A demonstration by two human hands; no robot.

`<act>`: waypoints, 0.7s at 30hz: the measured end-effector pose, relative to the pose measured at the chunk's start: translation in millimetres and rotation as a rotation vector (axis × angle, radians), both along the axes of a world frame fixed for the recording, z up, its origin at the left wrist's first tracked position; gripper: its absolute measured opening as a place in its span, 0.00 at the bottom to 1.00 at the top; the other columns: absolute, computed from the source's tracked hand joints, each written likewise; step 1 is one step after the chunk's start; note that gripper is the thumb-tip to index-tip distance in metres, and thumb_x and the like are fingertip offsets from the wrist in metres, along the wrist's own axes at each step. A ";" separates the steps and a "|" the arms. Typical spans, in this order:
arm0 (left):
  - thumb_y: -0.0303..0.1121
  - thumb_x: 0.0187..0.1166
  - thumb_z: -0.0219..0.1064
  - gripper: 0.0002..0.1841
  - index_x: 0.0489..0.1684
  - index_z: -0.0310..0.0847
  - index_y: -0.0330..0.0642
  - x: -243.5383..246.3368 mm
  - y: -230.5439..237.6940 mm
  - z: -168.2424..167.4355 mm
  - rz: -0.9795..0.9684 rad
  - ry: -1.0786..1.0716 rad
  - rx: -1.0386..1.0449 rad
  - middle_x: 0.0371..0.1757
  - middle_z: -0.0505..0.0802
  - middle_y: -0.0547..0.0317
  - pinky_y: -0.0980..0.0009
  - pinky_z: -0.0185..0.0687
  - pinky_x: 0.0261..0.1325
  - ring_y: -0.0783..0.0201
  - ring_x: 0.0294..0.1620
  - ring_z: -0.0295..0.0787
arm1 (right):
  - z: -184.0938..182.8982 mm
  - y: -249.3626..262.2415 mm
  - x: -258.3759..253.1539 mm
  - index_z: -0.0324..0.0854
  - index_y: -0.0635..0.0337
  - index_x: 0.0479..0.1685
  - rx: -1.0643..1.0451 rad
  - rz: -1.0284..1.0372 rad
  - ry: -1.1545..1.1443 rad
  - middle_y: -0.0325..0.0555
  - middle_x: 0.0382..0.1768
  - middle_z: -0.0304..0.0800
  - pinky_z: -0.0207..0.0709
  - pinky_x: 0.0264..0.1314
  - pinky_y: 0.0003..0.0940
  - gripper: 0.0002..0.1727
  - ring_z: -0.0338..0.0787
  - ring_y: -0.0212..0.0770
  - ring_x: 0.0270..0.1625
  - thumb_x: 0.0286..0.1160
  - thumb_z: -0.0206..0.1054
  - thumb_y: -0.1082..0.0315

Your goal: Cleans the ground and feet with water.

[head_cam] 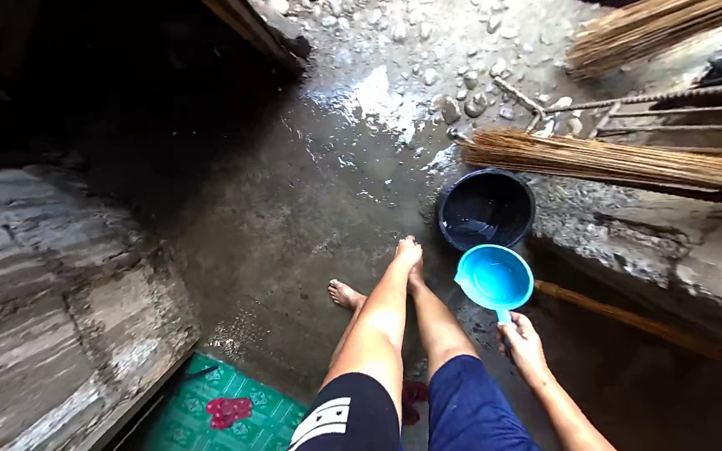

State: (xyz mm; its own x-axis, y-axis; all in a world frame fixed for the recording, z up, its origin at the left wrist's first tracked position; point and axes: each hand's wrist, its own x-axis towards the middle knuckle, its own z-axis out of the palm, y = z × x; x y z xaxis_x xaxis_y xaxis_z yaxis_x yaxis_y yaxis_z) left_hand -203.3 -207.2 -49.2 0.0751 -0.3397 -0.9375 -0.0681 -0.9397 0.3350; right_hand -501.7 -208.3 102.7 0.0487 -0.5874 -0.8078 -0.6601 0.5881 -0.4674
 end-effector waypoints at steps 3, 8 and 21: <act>0.42 0.91 0.56 0.29 0.90 0.62 0.42 -16.9 -48.6 -1.5 0.010 0.028 0.026 0.82 0.78 0.39 0.43 0.64 0.86 0.43 0.84 0.72 | -5.7 0.6 -11.2 0.68 0.66 0.64 0.002 -0.249 -0.002 0.39 0.23 0.82 0.79 0.16 0.27 0.16 0.81 0.31 0.15 0.83 0.55 0.68; 0.41 0.93 0.54 0.31 0.91 0.52 0.35 -40.8 -96.4 -0.5 0.168 0.106 0.094 0.79 0.78 0.31 0.43 0.69 0.82 0.39 0.81 0.76 | -24.3 -5.0 -17.7 0.68 0.64 0.61 0.050 -0.547 -0.041 0.41 0.23 0.83 0.79 0.14 0.27 0.10 0.81 0.33 0.14 0.90 0.51 0.70; 0.36 0.87 0.61 0.19 0.67 0.80 0.31 -48.9 -104.3 13.0 0.220 -0.041 -0.153 0.57 0.92 0.34 0.46 0.86 0.64 0.44 0.56 0.93 | -7.6 -37.2 -28.8 0.69 0.63 0.60 -0.077 -0.413 -0.041 0.39 0.23 0.84 0.80 0.15 0.26 0.10 0.82 0.31 0.15 0.87 0.53 0.70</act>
State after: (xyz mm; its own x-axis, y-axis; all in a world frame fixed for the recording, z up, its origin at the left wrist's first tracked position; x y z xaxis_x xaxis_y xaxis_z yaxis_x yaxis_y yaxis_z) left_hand -252.2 -311.5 -36.2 0.1998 -0.4485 -0.8712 0.1153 -0.8722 0.4754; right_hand -530.5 -245.5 95.1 -0.1723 -0.6226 -0.7633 -0.3562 0.7618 -0.5411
